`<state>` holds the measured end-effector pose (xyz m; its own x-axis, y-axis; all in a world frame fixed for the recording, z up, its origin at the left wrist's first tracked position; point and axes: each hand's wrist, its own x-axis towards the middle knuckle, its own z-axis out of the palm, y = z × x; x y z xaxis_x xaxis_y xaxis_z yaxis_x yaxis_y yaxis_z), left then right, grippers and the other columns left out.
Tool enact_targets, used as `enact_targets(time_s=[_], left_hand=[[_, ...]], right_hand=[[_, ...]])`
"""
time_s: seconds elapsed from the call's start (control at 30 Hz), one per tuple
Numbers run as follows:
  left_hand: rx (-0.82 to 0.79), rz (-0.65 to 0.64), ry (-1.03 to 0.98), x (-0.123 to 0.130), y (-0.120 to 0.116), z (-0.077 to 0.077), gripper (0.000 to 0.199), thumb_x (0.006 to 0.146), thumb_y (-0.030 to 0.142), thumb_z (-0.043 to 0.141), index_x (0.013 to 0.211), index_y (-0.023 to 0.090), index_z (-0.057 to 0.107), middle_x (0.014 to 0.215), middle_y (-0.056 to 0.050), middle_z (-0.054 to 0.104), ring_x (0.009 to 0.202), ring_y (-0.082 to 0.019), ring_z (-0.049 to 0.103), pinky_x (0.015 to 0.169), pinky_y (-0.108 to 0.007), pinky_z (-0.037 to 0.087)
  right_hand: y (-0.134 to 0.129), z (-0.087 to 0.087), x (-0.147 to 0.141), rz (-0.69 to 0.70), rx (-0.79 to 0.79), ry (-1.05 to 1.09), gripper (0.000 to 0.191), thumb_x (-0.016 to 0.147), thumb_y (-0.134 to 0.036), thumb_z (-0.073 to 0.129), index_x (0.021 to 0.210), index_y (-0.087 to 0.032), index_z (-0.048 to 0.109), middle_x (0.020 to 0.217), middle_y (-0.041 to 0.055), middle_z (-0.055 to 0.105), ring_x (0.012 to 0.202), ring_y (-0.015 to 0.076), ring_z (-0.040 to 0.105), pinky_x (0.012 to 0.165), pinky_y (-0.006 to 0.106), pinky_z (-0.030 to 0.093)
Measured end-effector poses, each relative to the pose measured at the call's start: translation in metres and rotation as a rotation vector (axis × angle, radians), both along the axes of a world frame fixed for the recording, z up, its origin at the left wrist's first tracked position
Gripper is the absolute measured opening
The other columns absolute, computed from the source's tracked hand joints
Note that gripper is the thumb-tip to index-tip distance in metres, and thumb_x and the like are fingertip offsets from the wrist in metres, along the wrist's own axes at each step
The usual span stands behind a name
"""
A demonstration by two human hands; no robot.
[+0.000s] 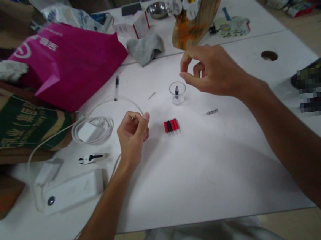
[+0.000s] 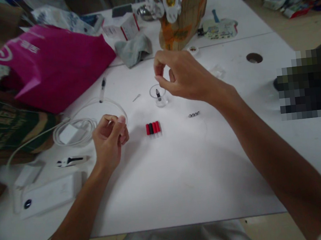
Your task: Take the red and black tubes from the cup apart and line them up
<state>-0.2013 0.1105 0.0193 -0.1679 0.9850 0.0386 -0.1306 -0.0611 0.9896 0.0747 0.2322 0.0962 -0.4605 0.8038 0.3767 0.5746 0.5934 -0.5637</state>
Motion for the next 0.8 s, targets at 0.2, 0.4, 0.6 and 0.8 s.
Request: enact_targets(time_s=[0.2,0.4,0.6,0.8], left_hand=[[-0.01,0.008,0.018,0.001,-0.001,0.002,0.051,0.085,0.053,0.103,0.089,0.022,0.062,0.069,0.007,0.056,0.052,-0.007,0.048,0.045,-0.018,0.038],[-0.002,0.002,0.043,0.0,0.0,0.001,0.041,0.085,0.046,0.103,0.092,0.019,0.073,0.074,0.003,0.064,0.057,-0.009,0.055,0.045,-0.018,0.043],[0.005,0.004,0.052,0.001,0.001,0.0,0.036,0.084,0.043,0.102,0.092,0.019,0.077,0.083,-0.001,0.068,0.071,-0.013,0.066,0.046,-0.017,0.047],[0.0,0.01,0.043,0.0,0.001,-0.002,0.033,0.081,0.038,0.103,0.093,0.019,0.078,0.087,-0.002,0.07,0.073,-0.014,0.069,0.045,-0.017,0.048]], right_hand=[[0.002,-0.002,-0.001,0.02,-0.011,-0.025,0.022,0.094,-0.052,0.086,0.102,-0.034,0.075,0.086,0.0027,0.08,0.074,0.0295,0.071,0.075,0.047,0.056],[0.004,-0.009,-0.003,0.044,-0.016,0.001,0.023,0.095,-0.05,0.086,0.098,-0.032,0.073,0.101,0.005,0.084,0.074,0.027,0.071,0.073,0.044,0.053],[0.006,-0.016,-0.004,0.055,-0.025,-0.006,0.025,0.096,-0.055,0.085,0.1,-0.032,0.077,0.101,0.0052,0.084,0.076,0.0272,0.071,0.071,0.043,0.052],[0.009,-0.022,-0.005,0.072,0.008,-0.049,0.018,0.097,-0.049,0.085,0.1,-0.031,0.08,0.102,0.0052,0.085,0.075,0.0268,0.071,0.078,0.045,0.054]])
